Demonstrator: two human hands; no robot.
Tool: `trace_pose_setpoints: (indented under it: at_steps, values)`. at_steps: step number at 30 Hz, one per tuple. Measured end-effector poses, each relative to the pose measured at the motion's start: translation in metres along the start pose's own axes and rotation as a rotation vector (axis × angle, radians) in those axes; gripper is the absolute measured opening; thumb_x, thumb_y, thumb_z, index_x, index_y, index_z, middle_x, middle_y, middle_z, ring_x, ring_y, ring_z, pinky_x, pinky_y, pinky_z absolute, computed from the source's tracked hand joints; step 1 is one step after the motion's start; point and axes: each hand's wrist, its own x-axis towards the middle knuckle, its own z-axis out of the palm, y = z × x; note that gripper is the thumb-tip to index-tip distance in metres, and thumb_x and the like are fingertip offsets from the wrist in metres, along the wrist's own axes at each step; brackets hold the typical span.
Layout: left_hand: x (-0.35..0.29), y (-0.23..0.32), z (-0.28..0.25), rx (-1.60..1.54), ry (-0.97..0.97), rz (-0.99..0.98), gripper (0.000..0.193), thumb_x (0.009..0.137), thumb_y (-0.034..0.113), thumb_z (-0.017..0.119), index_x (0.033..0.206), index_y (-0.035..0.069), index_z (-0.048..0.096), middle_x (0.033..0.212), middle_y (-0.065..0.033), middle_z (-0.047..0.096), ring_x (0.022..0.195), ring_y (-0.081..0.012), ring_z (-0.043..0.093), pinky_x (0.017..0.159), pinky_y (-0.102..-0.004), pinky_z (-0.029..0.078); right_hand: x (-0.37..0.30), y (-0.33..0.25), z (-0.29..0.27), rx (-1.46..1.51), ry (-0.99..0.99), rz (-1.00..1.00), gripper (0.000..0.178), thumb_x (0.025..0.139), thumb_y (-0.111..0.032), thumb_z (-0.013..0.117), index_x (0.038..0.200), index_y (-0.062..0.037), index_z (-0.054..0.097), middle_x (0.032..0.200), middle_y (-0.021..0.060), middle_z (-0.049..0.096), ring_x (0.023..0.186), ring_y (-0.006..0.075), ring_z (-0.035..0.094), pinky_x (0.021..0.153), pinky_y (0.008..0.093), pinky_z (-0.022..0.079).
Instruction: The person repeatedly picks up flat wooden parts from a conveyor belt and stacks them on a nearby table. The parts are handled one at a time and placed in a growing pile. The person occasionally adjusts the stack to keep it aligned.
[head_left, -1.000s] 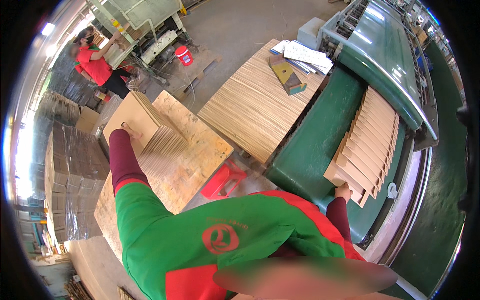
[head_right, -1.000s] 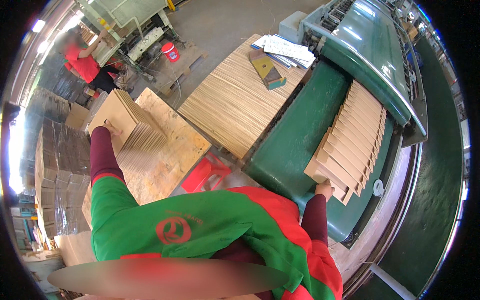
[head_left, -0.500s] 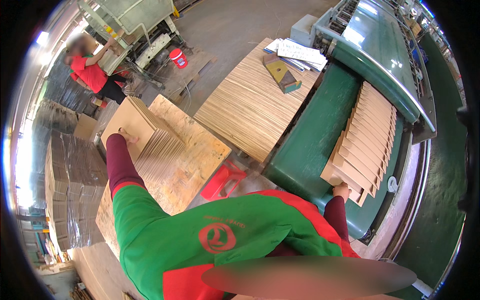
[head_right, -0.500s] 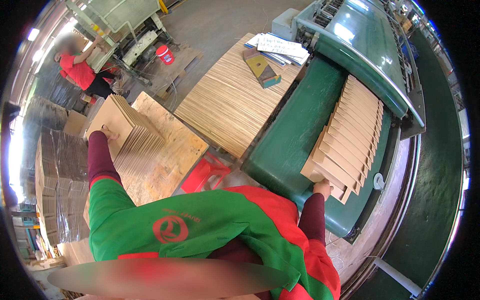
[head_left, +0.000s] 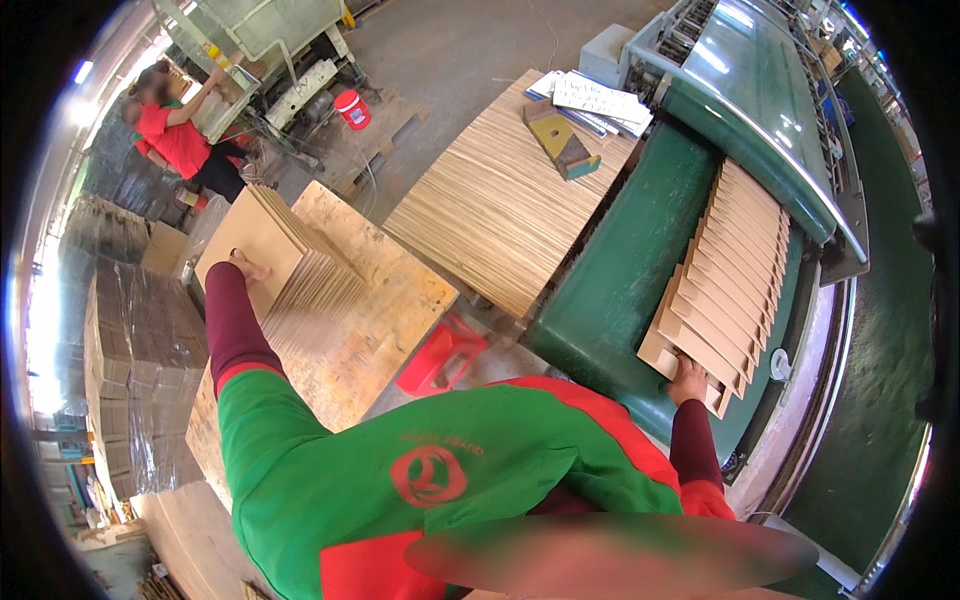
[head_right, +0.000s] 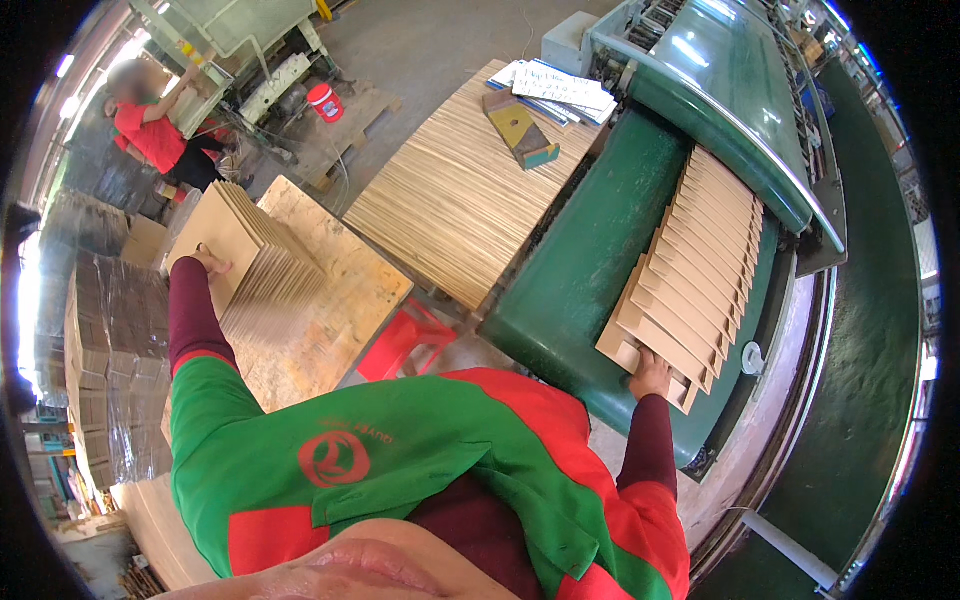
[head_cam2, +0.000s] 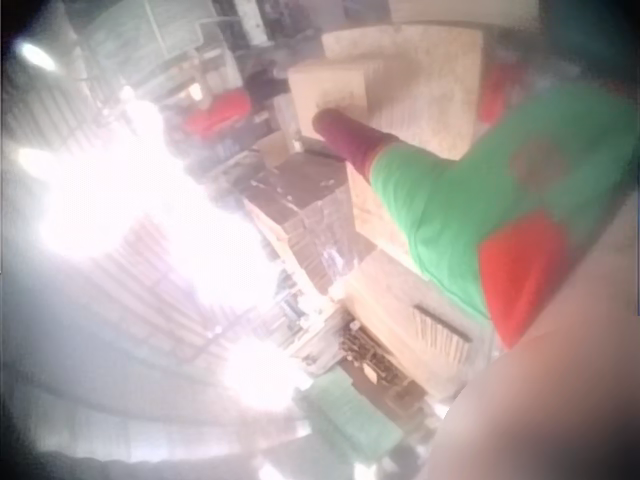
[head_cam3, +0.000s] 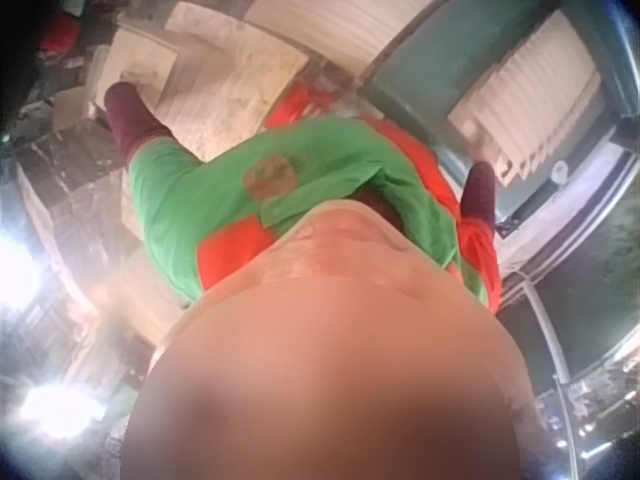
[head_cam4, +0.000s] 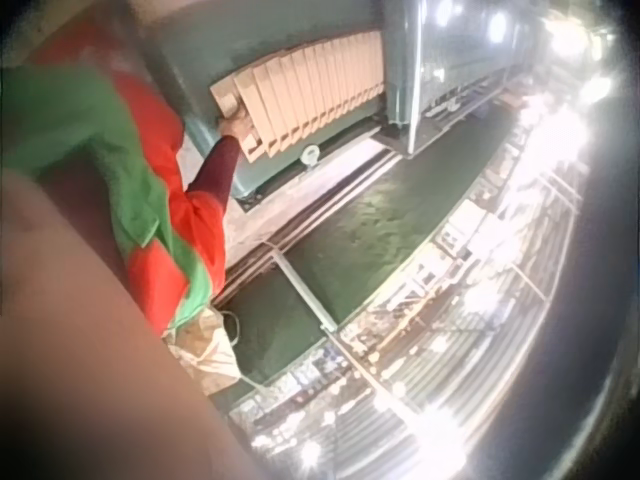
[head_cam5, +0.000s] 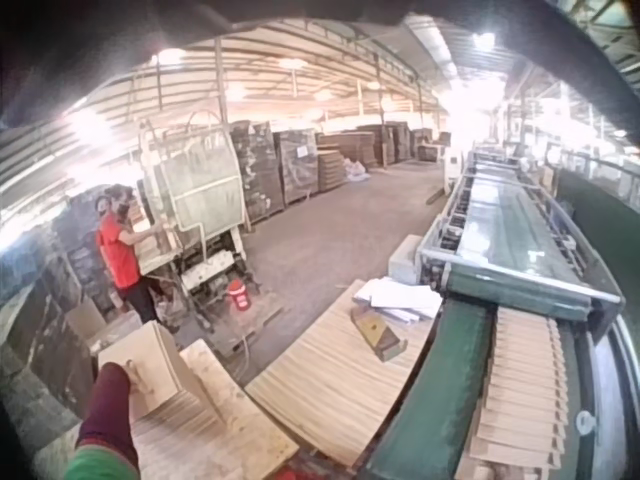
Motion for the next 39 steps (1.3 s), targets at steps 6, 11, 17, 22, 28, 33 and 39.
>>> trace_pose_setpoints:
  at_steps: [6,11,17,22,28,33,39]
  values:
    - [0.029,-0.012,-0.006,0.273,0.125,0.005,0.137,0.056,0.034,0.089,0.147,0.003,-0.007,0.154,-0.0170,0.013,0.140,-0.0222,0.024,0.106,-0.0307,0.031,-0.019,-0.001,-0.002,-0.159,0.357,0.013,0.048,0.073,-0.007,0.059,0.119,-0.0185,0.056,0.123,0.0063,0.054,0.119,0.0271,0.046,0.101,0.0447,0.033]
    - [0.060,-0.027,-0.005,0.250,0.211,0.025,0.138,0.057,0.031,0.090,0.148,0.009,-0.010,0.156,-0.0099,0.012,0.133,-0.0197,0.033,0.100,-0.0268,0.036,-0.019,-0.004,-0.011,-0.116,0.455,0.137,0.056,0.065,-0.007,0.066,0.118,-0.0236,0.056,0.122,0.0046,0.054,0.119,0.0272,0.047,0.100,0.0469,0.032]
    - [0.086,-0.044,-0.004,-0.377,0.184,0.038,0.085,0.069,0.030,0.084,0.137,0.006,0.041,0.135,-0.0087,0.051,0.110,-0.0071,0.054,0.093,-0.0201,0.041,-0.021,-0.011,-0.019,-0.102,0.378,0.133,0.055,0.071,-0.008,0.061,0.123,-0.0240,0.054,0.126,0.0011,0.053,0.120,0.0238,0.046,0.101,0.0445,0.032]
    - [0.062,-0.037,-0.002,-0.287,0.110,0.030,0.094,0.066,0.031,0.085,0.138,0.004,0.031,0.137,-0.0123,0.046,0.117,-0.0116,0.048,0.096,-0.0250,0.039,-0.033,-0.015,-0.023,-0.125,0.396,0.116,0.056,0.072,-0.008,0.060,0.125,-0.0240,0.051,0.129,-0.0010,0.052,0.120,0.0221,0.046,0.101,0.0444,0.033]
    - [0.055,-0.033,-0.013,-0.018,0.062,0.048,0.123,0.061,0.032,0.087,0.147,0.002,0.005,0.147,-0.0181,0.031,0.132,-0.0222,0.037,0.104,-0.0335,0.035,-0.031,-0.022,-0.033,-0.141,0.369,0.131,0.061,0.069,-0.008,0.063,0.127,-0.0238,0.050,0.132,-0.0008,0.050,0.122,0.0219,0.044,0.101,0.0440,0.032]
    - [0.078,-0.057,-0.029,0.212,0.123,0.256,0.116,0.065,0.024,0.084,0.148,0.003,0.007,0.144,-0.0163,0.036,0.126,-0.0225,0.042,0.100,-0.0325,0.038,-0.026,-0.021,-0.043,-0.041,0.300,0.112,0.069,0.063,-0.008,0.069,0.128,-0.0199,0.051,0.129,0.0051,0.051,0.122,0.0271,0.045,0.104,0.0464,0.030]
    - [0.089,-0.035,-0.032,-0.092,-0.050,0.119,0.098,0.072,0.011,0.079,0.147,0.006,0.016,0.137,-0.0122,0.045,0.114,-0.0202,0.051,0.091,-0.0289,0.045,-0.004,-0.011,-0.051,-0.153,0.239,0.116,0.031,0.073,-0.024,0.067,0.103,-0.0214,0.062,0.101,-0.0001,0.061,0.104,0.0202,0.055,0.095,0.0423,0.037]
